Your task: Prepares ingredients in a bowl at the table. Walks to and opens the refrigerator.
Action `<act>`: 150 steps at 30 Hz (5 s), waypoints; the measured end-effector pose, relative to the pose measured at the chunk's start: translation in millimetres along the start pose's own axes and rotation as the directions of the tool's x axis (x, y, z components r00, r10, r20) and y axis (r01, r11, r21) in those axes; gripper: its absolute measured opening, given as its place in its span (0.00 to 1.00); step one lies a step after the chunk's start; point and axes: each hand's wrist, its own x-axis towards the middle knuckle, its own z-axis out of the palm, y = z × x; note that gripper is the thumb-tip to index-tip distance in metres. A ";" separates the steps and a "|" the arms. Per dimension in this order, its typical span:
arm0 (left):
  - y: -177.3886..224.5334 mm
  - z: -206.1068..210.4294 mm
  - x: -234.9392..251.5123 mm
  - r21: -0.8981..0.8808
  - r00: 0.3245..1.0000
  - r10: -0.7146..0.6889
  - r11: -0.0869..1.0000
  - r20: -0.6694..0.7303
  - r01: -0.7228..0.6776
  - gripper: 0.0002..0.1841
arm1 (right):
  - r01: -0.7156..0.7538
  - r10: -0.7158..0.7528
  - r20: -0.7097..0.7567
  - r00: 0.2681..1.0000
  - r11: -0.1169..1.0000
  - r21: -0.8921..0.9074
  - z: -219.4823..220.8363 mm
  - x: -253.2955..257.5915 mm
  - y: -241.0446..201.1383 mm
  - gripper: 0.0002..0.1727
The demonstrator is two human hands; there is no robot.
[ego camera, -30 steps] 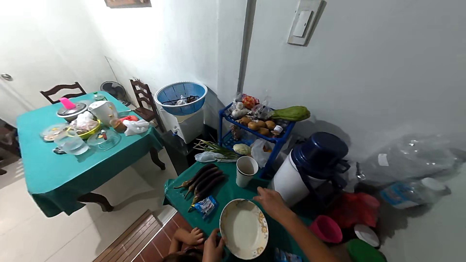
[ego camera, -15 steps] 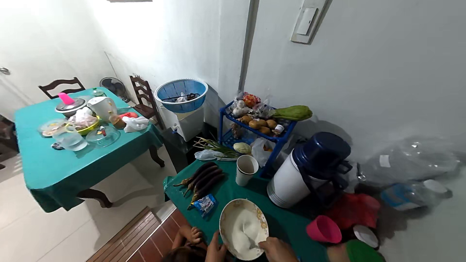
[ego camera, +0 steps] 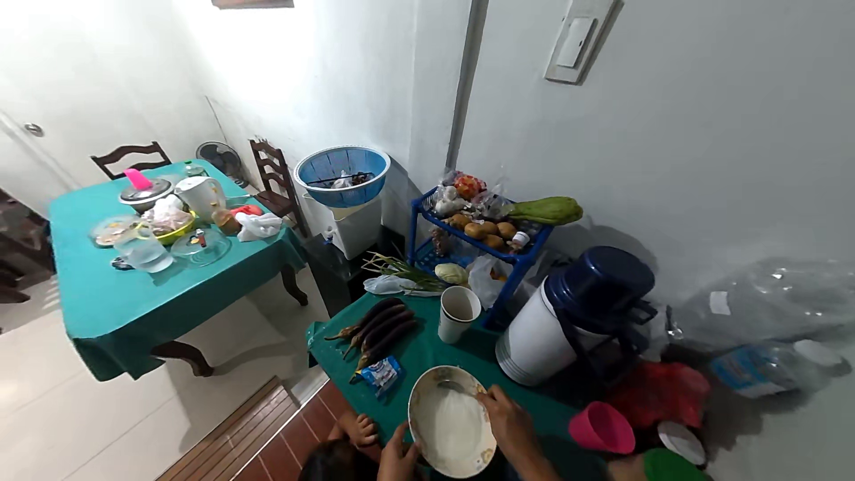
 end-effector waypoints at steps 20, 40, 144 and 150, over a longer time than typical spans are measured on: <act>-5.4 -3.0 10.9 -0.064 0.994 0.074 0.995 -0.075 -0.078 0.19 | 0.445 -0.453 0.094 0.886 0.891 0.093 -16.2 -44.8 32.9 0.17; -6.1 -2.9 6.8 -0.230 0.994 0.043 0.971 -0.099 -0.065 0.18 | 0.206 -0.190 -0.303 0.934 0.978 0.021 15.3 5.2 25.2 0.17; -4.8 3.0 -4.2 -0.100 0.993 0.087 0.990 -0.082 -0.095 0.25 | -0.020 0.019 0.076 0.997 1.000 0.006 4.6 -3.4 -4.0 0.21; -5.3 3.3 -3.9 -0.090 0.993 0.085 0.992 -0.081 -0.092 0.25 | 0.113 -0.118 0.107 0.987 0.992 0.049 13.6 -27.8 -3.9 0.20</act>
